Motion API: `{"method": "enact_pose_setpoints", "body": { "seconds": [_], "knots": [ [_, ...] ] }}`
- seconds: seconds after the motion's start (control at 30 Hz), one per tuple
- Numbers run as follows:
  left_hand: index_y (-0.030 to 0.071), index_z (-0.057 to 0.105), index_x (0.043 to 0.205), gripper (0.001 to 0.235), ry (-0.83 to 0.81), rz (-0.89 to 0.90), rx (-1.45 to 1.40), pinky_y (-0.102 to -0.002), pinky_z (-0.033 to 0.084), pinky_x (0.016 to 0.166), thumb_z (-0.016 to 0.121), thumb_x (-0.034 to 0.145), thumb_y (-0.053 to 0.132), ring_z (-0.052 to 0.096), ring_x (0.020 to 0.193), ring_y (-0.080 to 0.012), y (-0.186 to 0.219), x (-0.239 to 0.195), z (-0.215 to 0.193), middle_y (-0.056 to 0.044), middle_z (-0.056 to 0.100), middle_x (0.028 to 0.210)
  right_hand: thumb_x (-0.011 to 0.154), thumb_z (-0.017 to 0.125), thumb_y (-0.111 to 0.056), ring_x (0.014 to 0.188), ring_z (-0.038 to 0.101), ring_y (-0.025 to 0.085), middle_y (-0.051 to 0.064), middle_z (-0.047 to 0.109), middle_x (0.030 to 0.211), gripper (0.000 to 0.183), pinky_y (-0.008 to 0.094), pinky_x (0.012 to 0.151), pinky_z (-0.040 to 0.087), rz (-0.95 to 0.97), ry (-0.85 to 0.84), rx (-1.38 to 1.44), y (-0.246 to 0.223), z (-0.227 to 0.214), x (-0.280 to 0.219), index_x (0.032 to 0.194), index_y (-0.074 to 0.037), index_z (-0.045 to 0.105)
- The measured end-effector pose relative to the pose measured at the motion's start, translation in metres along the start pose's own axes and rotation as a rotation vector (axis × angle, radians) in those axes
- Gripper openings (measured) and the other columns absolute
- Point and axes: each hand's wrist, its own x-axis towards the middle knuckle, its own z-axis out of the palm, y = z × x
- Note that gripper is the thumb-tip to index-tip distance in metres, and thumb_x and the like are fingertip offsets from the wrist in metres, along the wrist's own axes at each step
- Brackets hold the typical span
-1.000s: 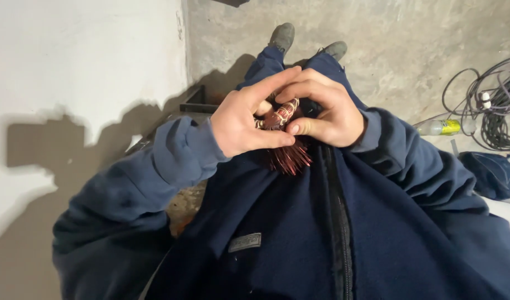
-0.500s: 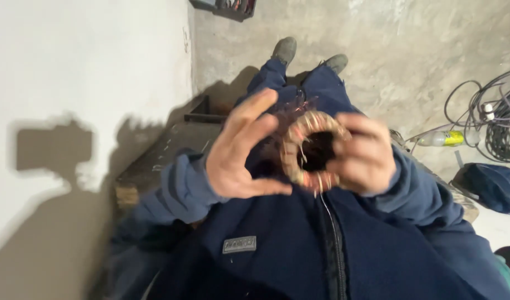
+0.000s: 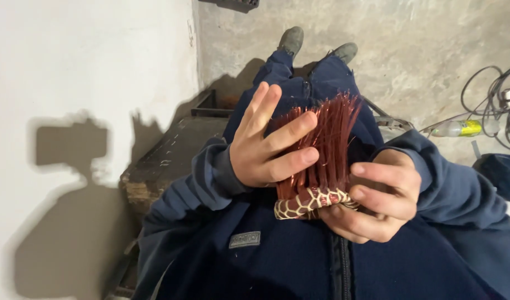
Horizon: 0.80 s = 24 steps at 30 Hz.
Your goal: The person is repairing an electric motor stator by cutting and pulling out bundles of copper wire windings.
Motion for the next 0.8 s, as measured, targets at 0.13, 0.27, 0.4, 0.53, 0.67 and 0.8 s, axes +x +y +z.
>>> {"method": "enact_pose_setpoints", "body": {
  "seconds": [0.13, 0.27, 0.4, 0.53, 0.67, 0.8],
  "knots": [
    [0.023, 0.048, 0.148, 0.039, 0.016, 0.051, 0.164, -0.07, 0.021, 0.127, 0.065, 0.113, 0.019, 0.015, 0.162, -0.0437, -0.001, 0.001, 0.0, -0.004, 0.041, 0.165, 0.084, 0.08, -0.015, 0.099, 0.052, 0.01, -0.014, 0.06, 0.099, 0.016, 0.03, 0.076, 0.047, -0.049, 0.088, -0.166, -0.007, -0.003, -0.003, 0.097, -0.024, 0.074],
    [0.017, 0.053, 0.135, 0.029, 0.085, 0.059, 0.278, -0.073, 0.012, 0.123, 0.065, 0.11, 0.022, 0.011, 0.159, -0.0386, -0.001, 0.0, -0.002, -0.001, 0.057, 0.152, 0.086, 0.075, -0.018, 0.091, 0.056, 0.007, -0.013, 0.073, 0.096, 0.018, 0.027, 0.073, 0.032, -0.048, -0.152, -0.355, -0.023, -0.022, 0.009, 0.1, -0.026, 0.081],
    [0.019, 0.052, 0.138, 0.028, 0.067, 0.091, 0.36, -0.07, 0.014, 0.127, 0.063, 0.112, 0.017, 0.015, 0.16, -0.0314, -0.004, -0.011, -0.003, 0.003, 0.06, 0.151, 0.084, 0.076, -0.008, 0.089, 0.054, 0.006, -0.011, 0.074, 0.107, 0.037, 0.027, 0.072, 0.031, 0.007, -0.591, -0.132, -0.01, -0.039, 0.046, 0.115, -0.027, 0.083],
    [0.019, 0.051, 0.138, 0.029, 0.125, 0.129, 0.353, -0.069, 0.022, 0.126, 0.063, 0.112, 0.02, 0.022, 0.158, -0.0277, -0.006, -0.011, 0.001, 0.003, 0.061, 0.148, 0.093, 0.076, -0.014, 0.093, 0.053, 0.007, -0.011, 0.073, 0.11, 0.026, 0.025, 0.074, 0.03, 0.029, -0.566, -0.174, -0.017, -0.037, 0.046, 0.115, -0.026, 0.082],
    [0.018, 0.051, 0.138, 0.028, 0.129, 0.137, 0.358, -0.069, 0.029, 0.124, 0.064, 0.113, 0.022, 0.03, 0.154, -0.0272, -0.008, -0.006, 0.0, 0.001, 0.061, 0.146, 0.092, 0.068, -0.02, 0.09, 0.053, 0.007, -0.011, 0.073, 0.111, 0.025, 0.026, 0.068, 0.027, 0.062, -0.694, -0.191, -0.012, -0.039, 0.055, 0.112, -0.022, 0.082],
    [0.017, 0.055, 0.138, 0.029, 0.108, 0.127, 0.375, -0.065, 0.032, 0.123, 0.065, 0.111, 0.023, 0.041, 0.145, -0.027, -0.005, -0.001, -0.003, -0.001, 0.063, 0.144, 0.089, 0.069, -0.019, 0.079, 0.052, 0.009, -0.011, 0.068, 0.097, 0.025, 0.025, 0.062, 0.031, 0.135, -0.857, -0.082, 0.0, -0.038, 0.079, 0.111, -0.017, 0.08]
  ]
}}
